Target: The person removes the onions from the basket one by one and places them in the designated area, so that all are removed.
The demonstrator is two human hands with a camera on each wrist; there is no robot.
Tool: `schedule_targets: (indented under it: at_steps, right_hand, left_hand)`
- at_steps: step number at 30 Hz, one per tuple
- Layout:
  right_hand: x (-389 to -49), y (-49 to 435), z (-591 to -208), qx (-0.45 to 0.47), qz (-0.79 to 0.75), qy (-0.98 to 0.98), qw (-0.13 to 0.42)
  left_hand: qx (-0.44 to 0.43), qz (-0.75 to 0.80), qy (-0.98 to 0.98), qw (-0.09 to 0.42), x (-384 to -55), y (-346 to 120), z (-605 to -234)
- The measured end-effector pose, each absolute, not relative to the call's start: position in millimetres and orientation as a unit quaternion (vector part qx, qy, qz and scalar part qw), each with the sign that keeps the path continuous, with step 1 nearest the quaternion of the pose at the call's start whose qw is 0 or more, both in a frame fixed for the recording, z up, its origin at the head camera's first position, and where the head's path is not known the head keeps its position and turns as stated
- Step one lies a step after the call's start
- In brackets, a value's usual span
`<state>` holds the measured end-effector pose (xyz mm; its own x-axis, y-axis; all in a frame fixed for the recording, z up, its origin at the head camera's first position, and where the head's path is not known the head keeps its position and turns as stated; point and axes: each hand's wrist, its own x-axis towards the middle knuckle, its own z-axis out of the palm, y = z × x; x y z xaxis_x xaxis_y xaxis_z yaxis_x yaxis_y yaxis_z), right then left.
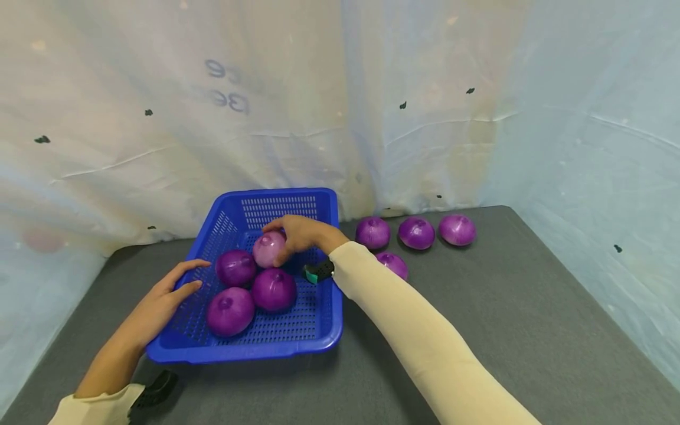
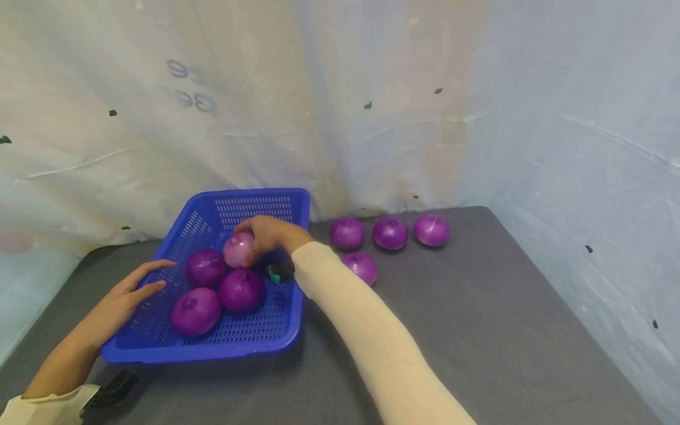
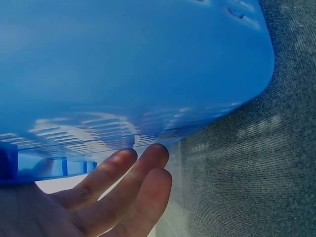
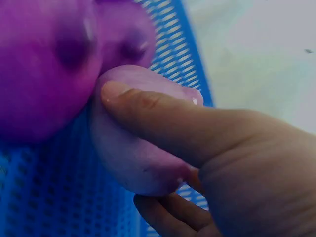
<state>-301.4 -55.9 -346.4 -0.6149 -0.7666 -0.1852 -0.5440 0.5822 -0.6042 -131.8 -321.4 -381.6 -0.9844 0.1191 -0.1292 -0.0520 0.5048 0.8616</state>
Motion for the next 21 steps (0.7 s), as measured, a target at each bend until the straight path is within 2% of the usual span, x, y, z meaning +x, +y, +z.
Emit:
schedule_targets:
  at_steps: [4,9,17,21]
  right_hand:
    - [-298,-53,-345,-0.397,-0.278,0.857,0.175]
    - [-294,-49,-345,-0.379,-0.393,0.826,0.143]
    - [-269,-39,-334,-0.303,-0.520,0.784,0.150]
    - [-254,-27,-323,-0.295,-0.553,0.763,0.161]
  left_hand:
    - [0.016,0.499,0.862,0.090,-132,-321,-382]
    - [0.019,0.488,0.869,0.081,-131,-321,-382]
    - [0.016,0.486,0.870,0.079,-132,-325,-383]
    - [0.020,0.481,0.873,0.077,-135,-326,-384]
